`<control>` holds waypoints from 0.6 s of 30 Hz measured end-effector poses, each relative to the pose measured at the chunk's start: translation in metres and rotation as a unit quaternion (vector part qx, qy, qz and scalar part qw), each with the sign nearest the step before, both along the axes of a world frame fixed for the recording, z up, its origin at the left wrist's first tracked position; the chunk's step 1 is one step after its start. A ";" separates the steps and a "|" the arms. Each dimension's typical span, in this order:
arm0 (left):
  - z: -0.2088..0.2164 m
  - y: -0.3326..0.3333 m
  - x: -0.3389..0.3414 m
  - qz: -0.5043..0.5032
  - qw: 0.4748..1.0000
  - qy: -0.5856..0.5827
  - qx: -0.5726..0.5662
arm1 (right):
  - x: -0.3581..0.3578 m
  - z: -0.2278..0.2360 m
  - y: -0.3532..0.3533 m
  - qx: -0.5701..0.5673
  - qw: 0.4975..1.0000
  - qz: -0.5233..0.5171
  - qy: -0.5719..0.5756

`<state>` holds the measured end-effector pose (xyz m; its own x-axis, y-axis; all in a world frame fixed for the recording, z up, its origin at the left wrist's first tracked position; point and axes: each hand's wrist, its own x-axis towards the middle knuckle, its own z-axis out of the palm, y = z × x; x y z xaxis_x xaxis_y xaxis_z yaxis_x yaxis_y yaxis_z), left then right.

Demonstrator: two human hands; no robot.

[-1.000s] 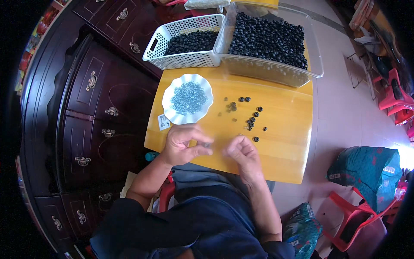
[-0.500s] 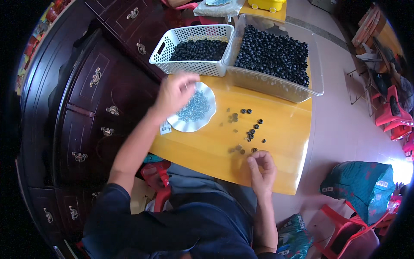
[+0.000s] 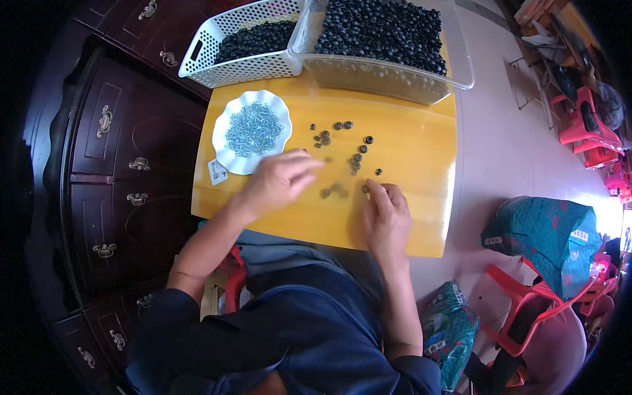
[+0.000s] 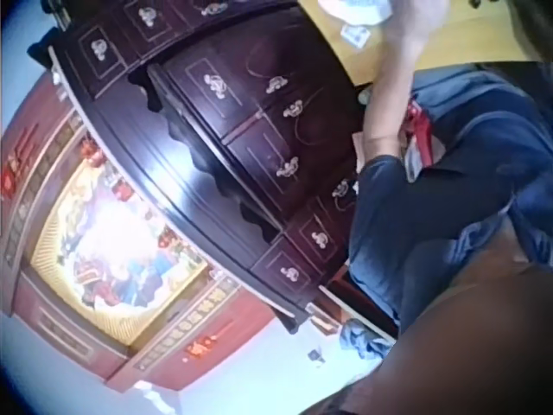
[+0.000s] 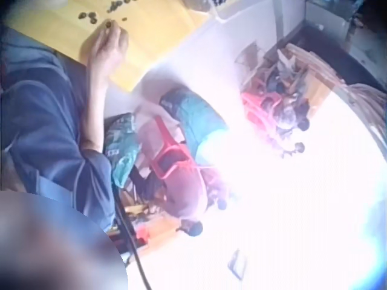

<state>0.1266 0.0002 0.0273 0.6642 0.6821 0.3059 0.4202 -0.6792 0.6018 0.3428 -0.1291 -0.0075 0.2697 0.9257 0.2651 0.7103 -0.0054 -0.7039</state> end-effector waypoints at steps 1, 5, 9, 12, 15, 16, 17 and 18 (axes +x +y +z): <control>-0.009 -0.007 0.005 -0.004 1.000 0.014 -0.014 | -0.001 0.000 0.002 -0.001 1.000 0.000 -0.011; -0.018 -0.014 0.019 -0.016 0.998 0.049 -0.019 | -0.002 -0.007 0.009 0.005 0.998 -0.004 -0.056; -0.019 -0.012 0.024 -0.027 0.998 0.059 -0.021 | -0.001 -0.010 0.010 0.002 0.996 -0.001 -0.088; -0.019 -0.012 0.028 -0.043 0.996 0.066 -0.034 | 0.000 -0.011 0.009 0.014 0.997 0.003 -0.082; -0.020 -0.010 0.033 -0.056 0.996 0.062 -0.024 | 0.000 -0.008 0.003 0.001 1.000 -0.006 -0.021; -0.020 -0.010 0.034 -0.058 0.996 0.063 -0.024 | 0.001 -0.009 0.001 0.001 0.998 -0.012 0.064; -0.021 -0.009 0.035 -0.061 0.996 0.068 -0.024 | 0.002 -0.011 -0.002 0.002 0.989 -0.018 0.149; -0.021 -0.009 0.036 -0.063 0.995 0.073 -0.024 | 0.001 -0.012 -0.004 0.003 0.988 -0.020 0.150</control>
